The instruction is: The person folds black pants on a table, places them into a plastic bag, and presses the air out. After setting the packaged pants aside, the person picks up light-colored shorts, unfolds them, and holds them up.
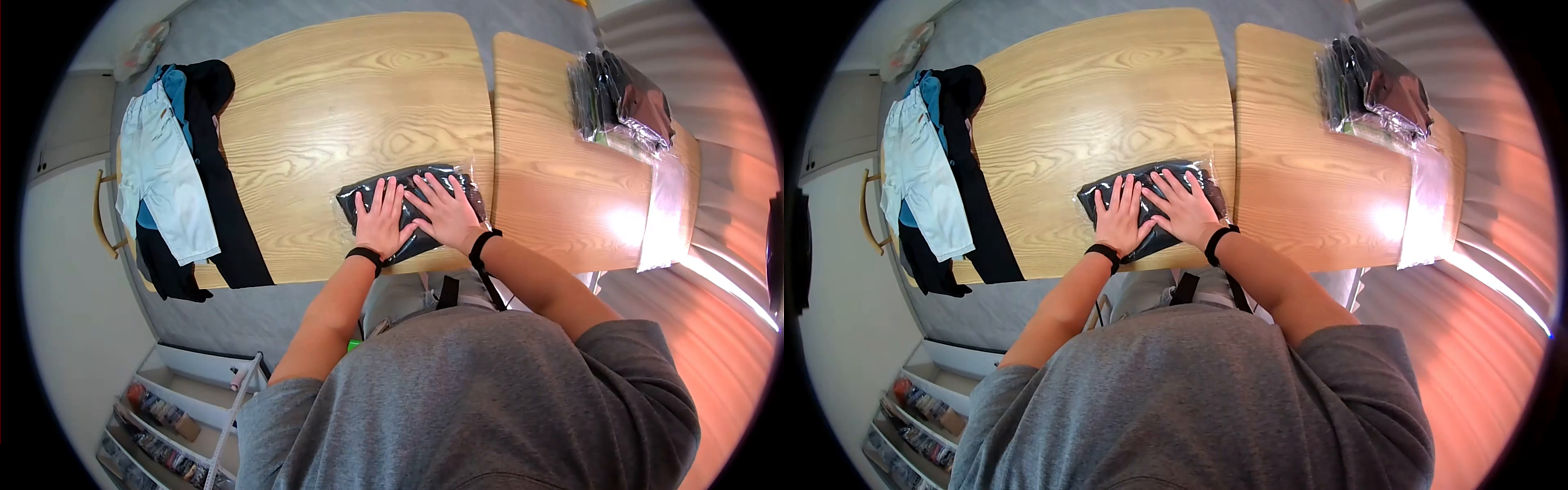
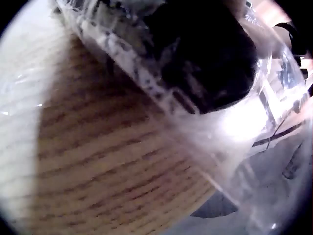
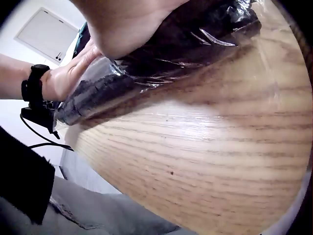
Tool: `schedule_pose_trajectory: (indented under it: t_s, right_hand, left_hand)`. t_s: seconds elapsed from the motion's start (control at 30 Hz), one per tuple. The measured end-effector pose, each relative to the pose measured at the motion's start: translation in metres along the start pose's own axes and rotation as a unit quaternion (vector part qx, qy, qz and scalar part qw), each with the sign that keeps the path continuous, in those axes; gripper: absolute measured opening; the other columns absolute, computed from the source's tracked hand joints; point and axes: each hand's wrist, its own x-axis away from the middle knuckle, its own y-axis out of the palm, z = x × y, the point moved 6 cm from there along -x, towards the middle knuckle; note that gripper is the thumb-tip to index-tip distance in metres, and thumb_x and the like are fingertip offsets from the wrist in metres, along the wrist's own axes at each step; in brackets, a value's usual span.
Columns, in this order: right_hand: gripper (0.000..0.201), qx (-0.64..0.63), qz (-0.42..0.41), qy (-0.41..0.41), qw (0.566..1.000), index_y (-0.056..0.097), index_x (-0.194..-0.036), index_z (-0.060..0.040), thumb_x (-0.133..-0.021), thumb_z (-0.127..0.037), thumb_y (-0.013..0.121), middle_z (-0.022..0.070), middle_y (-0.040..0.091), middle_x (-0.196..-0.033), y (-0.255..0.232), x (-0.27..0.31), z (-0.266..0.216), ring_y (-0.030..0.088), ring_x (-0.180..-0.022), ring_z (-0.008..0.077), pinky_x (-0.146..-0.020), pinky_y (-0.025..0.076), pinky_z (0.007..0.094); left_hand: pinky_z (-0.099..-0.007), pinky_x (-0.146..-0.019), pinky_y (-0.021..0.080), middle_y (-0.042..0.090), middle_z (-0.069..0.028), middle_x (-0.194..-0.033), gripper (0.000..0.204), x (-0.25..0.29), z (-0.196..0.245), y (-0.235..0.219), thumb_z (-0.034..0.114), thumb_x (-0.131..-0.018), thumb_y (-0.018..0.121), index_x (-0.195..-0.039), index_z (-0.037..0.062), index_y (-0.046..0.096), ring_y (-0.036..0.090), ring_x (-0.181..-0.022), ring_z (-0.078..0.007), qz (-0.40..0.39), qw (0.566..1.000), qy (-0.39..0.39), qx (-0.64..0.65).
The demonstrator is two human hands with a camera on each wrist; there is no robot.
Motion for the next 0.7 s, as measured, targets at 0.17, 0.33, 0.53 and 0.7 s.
schedule_pose_trajectory:
  t_s: [0.17, 0.33, 0.53, 0.7]
  right_hand:
    - [0.057, 0.024, 0.013, 0.000, 1.000, 0.036, -0.141, -0.0226, -0.091, -0.049, 0.040, 0.0057, 0.028, -0.149, -0.002, 0.004, -0.002, 0.023, -0.138, 0.0235, -0.109, 0.019, 0.0511]
    - [0.064, -0.138, 0.058, 0.010, 0.989, 0.040, -0.137, -0.0172, -0.081, -0.035, 0.063, 0.0115, 0.032, -0.146, -0.025, 0.009, 0.011, 0.028, -0.136, 0.0274, -0.109, 0.022, 0.0504]
    - [0.058, -0.236, 0.185, 0.360, 0.883, 0.047, -0.123, 0.0035, -0.075, -0.019, 0.072, 0.0209, 0.053, -0.124, -0.008, 0.067, 0.076, 0.053, -0.111, 0.0322, -0.094, 0.042, 0.0368]
    - [0.048, -0.579, 0.112, 0.393, 0.705, 0.057, -0.110, 0.0076, -0.077, -0.024, 0.073, 0.0162, 0.065, -0.099, 0.023, 0.074, 0.073, 0.062, -0.089, 0.0222, -0.080, 0.048, 0.0319]
  left_hand:
    - [-0.0618, -0.106, 0.015, 0.019, -0.0099, -0.153, 0.081, 0.002, 0.001, 0.000, 0.057, -0.084, 0.047, -0.144, 0.0063, 0.027, 0.015, -0.141, -0.0261, 0.038, 0.999, 0.002, 0.001]
    - [-0.0525, -0.110, 0.017, 0.020, -0.0173, -0.150, 0.070, 0.013, -0.021, -0.024, 0.033, -0.085, 0.057, -0.141, 0.0027, 0.028, 0.017, -0.139, -0.0350, 0.105, 0.966, 0.014, 0.237]
    - [-0.0387, -0.090, 0.044, 0.056, -0.0228, -0.112, 0.060, 0.082, -0.100, 0.014, 0.019, -0.079, 0.068, -0.125, -0.0080, 0.041, 0.055, -0.104, -0.0317, 0.244, 0.857, -0.283, 0.355]
    - [-0.0267, -0.067, 0.048, 0.060, -0.0103, -0.090, 0.062, 0.088, -0.096, 0.064, 0.027, -0.075, 0.078, -0.114, -0.0098, 0.047, 0.057, -0.076, -0.0143, 0.076, 0.736, -0.372, 0.560]
